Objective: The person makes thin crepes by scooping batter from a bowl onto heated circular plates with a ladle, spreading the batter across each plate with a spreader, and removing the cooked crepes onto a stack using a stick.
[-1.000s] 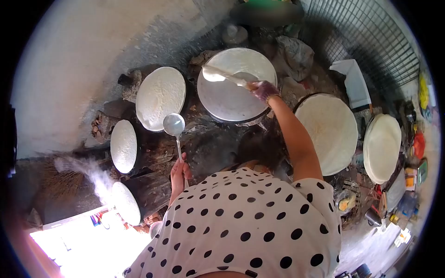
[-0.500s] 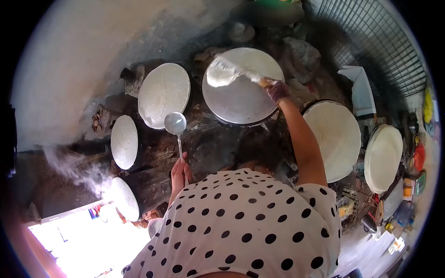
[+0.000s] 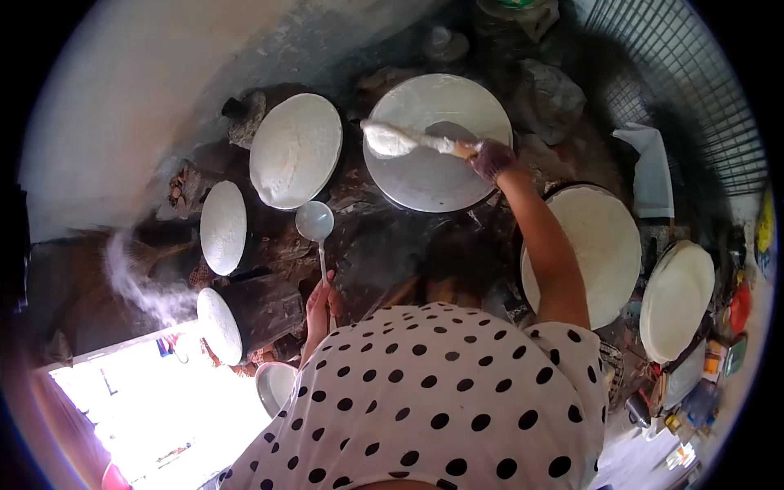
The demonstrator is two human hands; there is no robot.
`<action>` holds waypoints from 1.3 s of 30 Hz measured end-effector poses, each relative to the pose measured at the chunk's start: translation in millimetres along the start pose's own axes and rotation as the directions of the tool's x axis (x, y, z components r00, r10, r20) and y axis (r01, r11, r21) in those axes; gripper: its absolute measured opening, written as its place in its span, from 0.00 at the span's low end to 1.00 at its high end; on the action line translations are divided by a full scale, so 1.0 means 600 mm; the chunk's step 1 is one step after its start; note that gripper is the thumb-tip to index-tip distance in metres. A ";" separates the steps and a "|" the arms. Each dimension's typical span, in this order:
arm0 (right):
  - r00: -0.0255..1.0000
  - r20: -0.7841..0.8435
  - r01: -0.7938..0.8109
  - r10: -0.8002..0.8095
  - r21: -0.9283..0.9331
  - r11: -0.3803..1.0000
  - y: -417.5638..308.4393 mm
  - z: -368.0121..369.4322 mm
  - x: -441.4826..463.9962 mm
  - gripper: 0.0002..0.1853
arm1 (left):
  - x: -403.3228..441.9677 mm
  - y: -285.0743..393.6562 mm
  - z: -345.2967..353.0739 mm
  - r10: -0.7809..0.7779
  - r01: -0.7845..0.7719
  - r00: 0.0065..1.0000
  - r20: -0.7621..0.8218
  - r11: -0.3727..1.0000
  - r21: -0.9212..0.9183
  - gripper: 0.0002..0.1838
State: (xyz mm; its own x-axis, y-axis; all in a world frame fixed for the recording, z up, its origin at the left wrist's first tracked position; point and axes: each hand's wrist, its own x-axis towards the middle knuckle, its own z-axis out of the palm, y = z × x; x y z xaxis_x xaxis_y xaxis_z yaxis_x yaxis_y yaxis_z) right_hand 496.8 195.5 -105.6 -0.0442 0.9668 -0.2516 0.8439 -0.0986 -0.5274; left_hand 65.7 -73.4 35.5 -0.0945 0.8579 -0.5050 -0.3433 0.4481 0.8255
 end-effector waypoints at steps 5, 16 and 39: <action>0.972 -0.028 0.223 -0.232 0.400 0.889 0.045 -0.021 -0.033 0.19 | -0.048 -0.025 0.009 0.017 -0.020 0.998 -0.068 0.999 -0.041 0.19; 0.979 -0.028 0.196 -0.202 -0.154 0.969 0.005 0.009 -0.241 0.23 | -0.051 -0.042 -0.034 -0.048 0.048 0.999 -0.016 0.999 -0.005 0.20; 0.813 0.071 -0.122 0.578 0.991 0.049 -0.381 0.373 -0.210 0.06 | -0.138 -0.042 -0.343 -0.071 0.070 0.997 0.034 0.997 0.021 0.21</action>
State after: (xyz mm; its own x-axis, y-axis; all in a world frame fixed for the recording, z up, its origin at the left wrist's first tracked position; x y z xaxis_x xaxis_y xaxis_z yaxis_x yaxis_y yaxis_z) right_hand 189.9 43.5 -135.1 0.4137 0.7120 -0.5674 -0.4832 -0.3565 -0.7997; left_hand -110.3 -207.7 4.7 -0.0384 0.8319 -0.5536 -0.3291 0.5126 0.7931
